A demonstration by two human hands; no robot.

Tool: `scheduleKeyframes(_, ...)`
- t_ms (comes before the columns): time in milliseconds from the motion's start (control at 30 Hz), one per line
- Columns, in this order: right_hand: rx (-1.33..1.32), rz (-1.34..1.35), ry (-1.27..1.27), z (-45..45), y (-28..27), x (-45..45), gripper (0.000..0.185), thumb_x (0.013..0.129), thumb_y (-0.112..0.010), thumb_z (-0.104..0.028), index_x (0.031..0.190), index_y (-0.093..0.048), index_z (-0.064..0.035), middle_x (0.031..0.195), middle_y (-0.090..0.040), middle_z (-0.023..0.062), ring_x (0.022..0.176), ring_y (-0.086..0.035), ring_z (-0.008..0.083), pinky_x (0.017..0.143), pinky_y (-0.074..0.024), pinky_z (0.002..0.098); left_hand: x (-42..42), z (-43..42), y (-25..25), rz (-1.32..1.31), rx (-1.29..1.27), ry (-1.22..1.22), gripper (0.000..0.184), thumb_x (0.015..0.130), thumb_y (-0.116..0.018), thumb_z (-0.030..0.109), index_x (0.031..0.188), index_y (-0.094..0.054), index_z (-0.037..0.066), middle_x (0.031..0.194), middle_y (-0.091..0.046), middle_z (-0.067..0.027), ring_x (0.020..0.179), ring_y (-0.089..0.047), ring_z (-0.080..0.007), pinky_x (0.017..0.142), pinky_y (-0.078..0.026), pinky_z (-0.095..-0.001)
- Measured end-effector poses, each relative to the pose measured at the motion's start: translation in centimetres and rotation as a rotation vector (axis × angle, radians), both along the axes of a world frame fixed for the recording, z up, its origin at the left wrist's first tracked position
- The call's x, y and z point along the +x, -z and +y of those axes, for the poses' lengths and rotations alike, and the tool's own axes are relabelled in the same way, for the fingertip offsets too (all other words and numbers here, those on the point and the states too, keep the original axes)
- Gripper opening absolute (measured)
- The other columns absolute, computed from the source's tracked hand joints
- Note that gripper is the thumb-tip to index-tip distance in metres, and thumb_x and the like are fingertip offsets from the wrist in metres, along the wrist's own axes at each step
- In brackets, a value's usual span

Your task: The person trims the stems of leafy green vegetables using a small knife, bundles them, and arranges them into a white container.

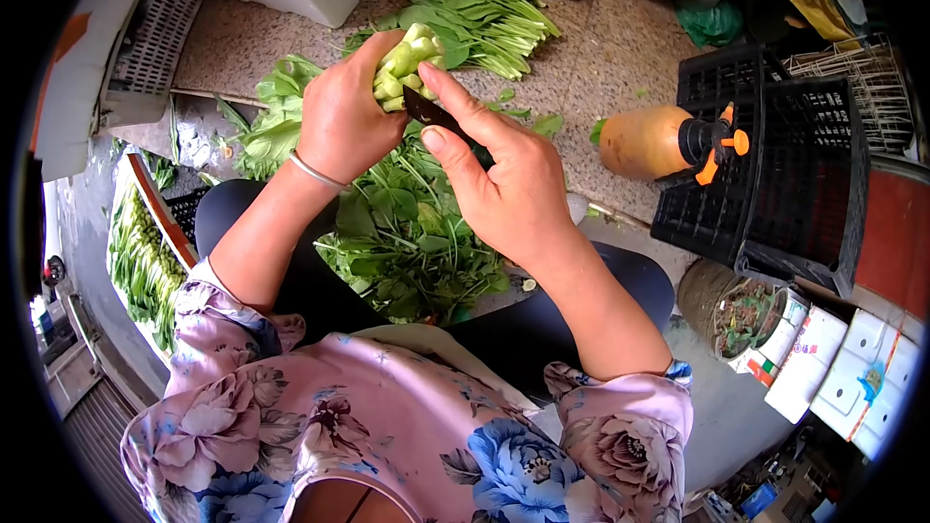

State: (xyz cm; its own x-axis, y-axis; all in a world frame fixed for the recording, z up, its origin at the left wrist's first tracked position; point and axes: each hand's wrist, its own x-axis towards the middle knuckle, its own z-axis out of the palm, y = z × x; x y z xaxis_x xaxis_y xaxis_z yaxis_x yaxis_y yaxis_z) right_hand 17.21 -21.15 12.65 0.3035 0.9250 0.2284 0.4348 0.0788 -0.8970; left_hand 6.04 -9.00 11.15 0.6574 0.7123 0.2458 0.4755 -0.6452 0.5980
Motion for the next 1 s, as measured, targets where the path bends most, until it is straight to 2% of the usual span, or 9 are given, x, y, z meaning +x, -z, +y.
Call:
scheduleKeyframes(167,-0.004,0.055,0.009,0.3,0.4,0.3,0.035,0.084,-0.057,-0.016,0.117,-0.053,-0.0098,0.106,-0.061,0.0089,0.092,-0.06,0.0155,0.078,-0.0451,0.0262,0.1,-0.2,0.2,0.061,0.033,-0.019,0.047,0.061,-0.066,0.009,0.106,-0.051,0.009,0.084,-0.061,-0.0137,0.077,-0.058,-0.0333,0.065,-0.047,-0.0399)
scheduleKeyframes(267,-0.073,0.081,0.049,0.5,0.6,0.1,0.032,0.083,-0.058,-0.017,0.114,-0.056,-0.0095,0.103,-0.062,0.0093,0.089,-0.06,0.0121,0.076,-0.0451,0.0246,0.3,-0.4,0.7,0.019,0.083,-0.031,0.035,0.062,-0.062,0.011,0.096,-0.053,0.009,0.077,-0.06,-0.0138,0.068,-0.059,-0.0334,0.061,-0.047,-0.0404)
scheduleKeyframes(467,0.005,0.116,0.189,1.4,1.6,-0.2,0.028,0.082,-0.06,-0.016,0.11,-0.06,-0.0129,0.083,-0.065,0.0071,0.07,-0.057,0.0081,0.064,-0.0451,0.0225,0.7,-0.1,0.9,0.027,0.065,-0.044,0.035,0.062,-0.062,0.011,0.096,-0.053,0.008,0.075,-0.061,-0.0145,0.069,-0.059,-0.0333,0.061,-0.047,-0.0417)
scheduleKeyframes(533,0.083,-0.153,0.174,1.4,1.5,0.4,0.028,0.081,-0.061,-0.014,0.109,-0.061,-0.0148,0.073,-0.063,0.0042,0.063,-0.053,0.0068,0.058,-0.0435,0.0211,0.9,0.2,0.8,-0.023,-0.008,-0.017,0.034,0.063,-0.062,0.011,0.096,-0.053,0.008,0.074,-0.061,-0.0153,0.07,-0.059,-0.0337,0.062,-0.047,-0.0418)
scheduleKeyframes(567,0.088,-0.154,0.172,1.3,1.4,0.7,0.028,0.081,-0.061,-0.014,0.109,-0.061,-0.0148,0.073,-0.063,0.0042,0.063,-0.053,0.0068,0.058,-0.0435,0.0211,0.9,0.3,0.8,-0.089,-0.071,0.031,0.032,0.064,-0.061,0.011,0.095,-0.054,0.007,0.075,-0.061,-0.016,0.071,-0.059,-0.0347,0.063,-0.047,-0.0418)
scheduleKeyframes(633,0.169,-0.367,0.221,0.7,1.1,1.4,0.029,0.08,-0.061,-0.011,0.109,-0.06,-0.0118,0.073,-0.062,0.0057,0.061,-0.054,0.0077,0.055,-0.0431,0.0203,1.0,0.2,0.9,-0.13,-0.097,0.038,0.031,0.064,-0.061,0.011,0.094,-0.054,0.007,0.075,-0.061,-0.0162,0.071,-0.059,-0.0351,0.064,-0.047,-0.0419)
scheduleKeyframes(733,0.375,-0.351,0.343,0.5,-0.5,3.0,0.032,0.079,-0.063,-0.011,0.11,-0.058,-0.0069,0.077,-0.062,0.0083,0.06,-0.055,0.0101,0.056,-0.0437,0.0204,0.5,0.3,0.8,-0.159,-0.151,0.029,0.029,0.064,-0.059,0.01,0.092,-0.055,0.006,0.074,-0.06,-0.0165,0.071,-0.058,-0.0358,0.065,-0.047,-0.0423)
scheduleKeyframes(767,0.385,-0.283,0.233,0.5,-0.2,2.7,0.04,0.08,-0.062,-0.016,0.116,-0.053,-0.0032,0.083,-0.063,0.012,0.064,-0.058,0.0141,0.06,-0.0457,0.0229,0.5,0.4,0.8,-0.151,-0.151,0.035,0.029,0.064,-0.06,0.01,0.092,-0.055,0.006,0.074,-0.06,-0.0167,0.071,-0.058,-0.0358,0.065,-0.047,-0.0424)
scheduleKeyframes(1000,0.255,-0.196,0.022,1.4,1.5,-0.3,0.048,0.08,-0.061,-0.023,0.124,-0.046,-0.0114,0.092,-0.063,0.0142,0.079,-0.063,0.0243,0.065,-0.0487,0.03,0.6,0.0,0.5,-0.198,-0.165,0.09,0.035,0.062,-0.066,0.015,0.094,-0.055,0.005,0.073,-0.06,-0.018,0.071,-0.058,-0.0362,0.064,-0.047,-0.0423)
